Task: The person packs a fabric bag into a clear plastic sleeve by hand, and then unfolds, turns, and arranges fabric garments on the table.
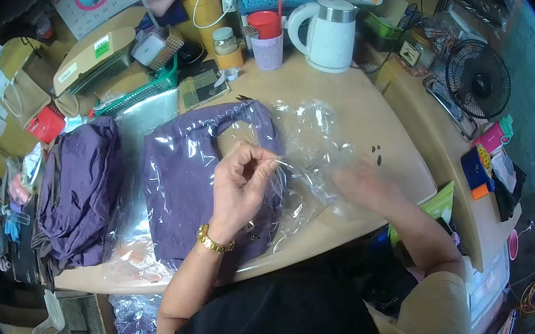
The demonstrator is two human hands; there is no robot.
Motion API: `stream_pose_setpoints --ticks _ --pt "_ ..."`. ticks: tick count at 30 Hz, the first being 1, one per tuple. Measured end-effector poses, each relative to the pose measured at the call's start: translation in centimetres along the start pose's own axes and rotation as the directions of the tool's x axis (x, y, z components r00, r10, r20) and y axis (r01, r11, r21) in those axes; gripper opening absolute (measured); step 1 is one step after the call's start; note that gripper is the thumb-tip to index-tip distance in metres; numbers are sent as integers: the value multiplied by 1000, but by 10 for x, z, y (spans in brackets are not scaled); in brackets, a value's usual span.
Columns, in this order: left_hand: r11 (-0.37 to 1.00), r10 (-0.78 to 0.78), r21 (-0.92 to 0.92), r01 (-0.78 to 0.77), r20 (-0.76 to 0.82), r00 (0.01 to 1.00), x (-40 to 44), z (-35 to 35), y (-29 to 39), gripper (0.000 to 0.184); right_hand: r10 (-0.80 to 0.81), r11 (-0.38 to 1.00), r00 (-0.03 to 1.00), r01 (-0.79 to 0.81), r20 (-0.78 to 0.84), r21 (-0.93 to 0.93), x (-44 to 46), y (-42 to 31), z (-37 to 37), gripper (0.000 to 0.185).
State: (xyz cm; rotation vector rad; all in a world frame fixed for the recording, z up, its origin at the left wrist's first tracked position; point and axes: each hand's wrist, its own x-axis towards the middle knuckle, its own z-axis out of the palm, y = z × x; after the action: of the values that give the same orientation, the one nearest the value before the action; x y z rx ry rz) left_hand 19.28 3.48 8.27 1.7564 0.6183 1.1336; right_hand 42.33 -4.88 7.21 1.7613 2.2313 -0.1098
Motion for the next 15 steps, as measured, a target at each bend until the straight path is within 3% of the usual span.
stream_pose_setpoints --ticks 2,4,5,7,8,10,11,12,13,14,15 --pt "999 -18 -39 18 -1 1000 5 7 6 4 10 943 967 75 -253 324 15 -5 -1 35" --pt "982 188 13 -190 110 976 9 26 17 6 55 723 874 299 -484 623 45 3 56 37" --pt "982 187 19 -190 108 976 9 32 21 6 51 721 872 305 -487 622 52 -1 52 37" --pt "884 412 98 -458 300 860 9 38 30 12 -205 726 817 496 -538 477 87 -16 31 30" --pt "934 307 66 -350 350 885 2 29 44 25 -334 706 768 588 -547 395 110 -26 16 28" --pt "903 298 227 -366 284 911 -9 -8 55 38 -577 616 632 752 -518 233 151 -45 -10 26" --pt "919 157 312 -243 277 948 -14 -33 55 43 -681 549 548 821 -486 158 162 -53 -16 26" --pt "805 135 553 -216 185 974 -23 -58 37 41 -637 663 701 710 -320 236 161 -62 -28 33" --pt "673 -30 738 -37 77 997 -33 -79 13 49 -559 767 818 573 -137 288 157 -69 -40 40" --pt "427 -167 894 137 -71 983 -49 -90 -21 57 -568 731 796 604 -209 318 161 -72 -34 41" --pt "323 -238 929 183 -108 965 -64 -106 -59 68 -573 725 793 609 -209 321 163 -74 -31 41"
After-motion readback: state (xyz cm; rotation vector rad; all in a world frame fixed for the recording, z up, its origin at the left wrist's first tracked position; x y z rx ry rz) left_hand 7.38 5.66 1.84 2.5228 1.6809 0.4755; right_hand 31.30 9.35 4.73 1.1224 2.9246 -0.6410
